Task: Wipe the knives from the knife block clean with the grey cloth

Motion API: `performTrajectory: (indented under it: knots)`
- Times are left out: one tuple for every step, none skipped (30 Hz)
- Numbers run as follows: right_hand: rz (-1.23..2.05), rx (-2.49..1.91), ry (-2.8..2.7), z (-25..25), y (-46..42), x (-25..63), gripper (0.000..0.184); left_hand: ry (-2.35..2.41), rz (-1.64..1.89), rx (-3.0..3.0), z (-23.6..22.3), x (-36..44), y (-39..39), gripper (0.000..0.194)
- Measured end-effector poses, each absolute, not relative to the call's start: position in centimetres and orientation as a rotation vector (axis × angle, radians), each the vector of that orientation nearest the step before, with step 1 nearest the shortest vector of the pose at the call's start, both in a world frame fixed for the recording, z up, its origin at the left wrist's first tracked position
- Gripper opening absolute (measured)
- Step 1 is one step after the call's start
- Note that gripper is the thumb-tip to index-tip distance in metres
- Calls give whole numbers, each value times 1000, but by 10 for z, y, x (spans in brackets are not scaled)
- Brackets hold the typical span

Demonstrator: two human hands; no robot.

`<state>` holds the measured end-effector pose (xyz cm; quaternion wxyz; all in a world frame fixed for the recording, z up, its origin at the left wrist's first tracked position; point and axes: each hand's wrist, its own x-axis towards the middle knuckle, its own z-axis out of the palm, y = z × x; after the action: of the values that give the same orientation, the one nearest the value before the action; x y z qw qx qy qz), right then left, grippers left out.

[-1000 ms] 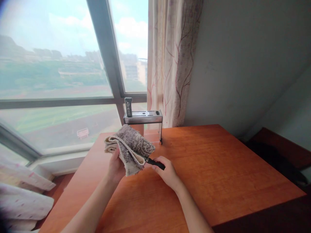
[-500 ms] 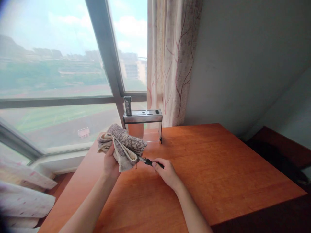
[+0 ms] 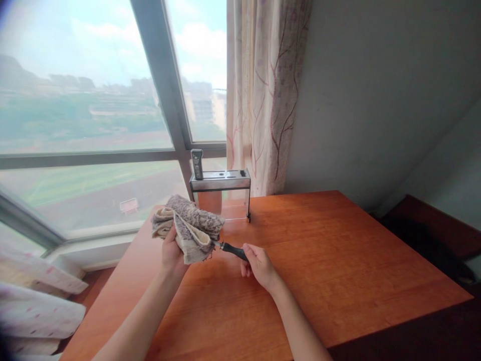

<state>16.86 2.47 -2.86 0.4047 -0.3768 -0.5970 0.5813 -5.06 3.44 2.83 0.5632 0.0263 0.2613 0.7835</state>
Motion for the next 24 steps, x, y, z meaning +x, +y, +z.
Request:
performTrajectory:
  knots:
    - [1464,-961,-1509,-30,24,167,49,618,1818,61,26,-46,33,16]
    - [1454,-969,-1515,-31,24,166,50,619,1796,63,23,-42,32,15]
    - [1444,-972,-1523,-32,23,165,50,618,1783,70,21,-38,31,16]
    - [1434,-969,-1532,-32,23,165,51,616,1775,78,18,-34,31,17]
    - [1425,-962,-1538,-32,23,164,51,614,1772,86,17,-32,30,18]
    - [1411,-956,-1544,-32,24,164,50,614,1771,91,16,-30,30,18]
    - [1386,-954,-1553,-32,24,165,47,615,1771,92,15,-30,30,19]
    - [1348,-957,-1566,-31,25,165,43,619,1772,89,15,-30,31,19]
    - [1299,-965,-1581,-31,25,165,39,624,1777,85,16,-31,31,18]
    - [1245,-974,-1598,-30,26,165,36,628,1785,79,17,-32,32,18]
    - [1194,-982,-1617,-30,26,165,34,634,1795,74,18,-33,32,17]
    - [1148,-983,-1636,-29,27,165,33,639,1806,69,19,-34,32,16]
    - [1110,-978,-1651,-28,27,165,31,642,1814,67,20,-35,33,16]
    - [1077,-968,-1661,-27,28,166,29,644,1820,67,22,-36,33,16]
    - [1050,-958,-1663,-26,28,166,27,644,1823,68,23,-36,33,16]
    - [1025,-952,-1653,-24,29,167,26,643,1826,70,25,-37,33,16]
    - [1011,-954,-1633,-22,29,169,25,641,1828,73,26,-38,33,16]
    - [1009,-964,-1602,-20,29,170,24,639,1832,76,27,-39,32,16]
    - [1021,-980,-1568,-18,29,173,25,637,1841,77,28,-41,33,16]
    - [1041,-1000,-1533,-16,29,175,25,635,1852,76,29,-43,33,15]
    - [1068,-1020,-1498,-15,29,178,26,632,1864,72,30,-45,33,16]
    - [1101,-1033,-1466,-14,29,180,27,628,1878,65,31,-48,34,16]
    - [1136,-1039,-1434,-13,30,183,28,620,1892,57,32,-51,35,17]
    - [1167,-1038,-1403,-13,30,185,28,609,1904,50,34,-54,35,18]
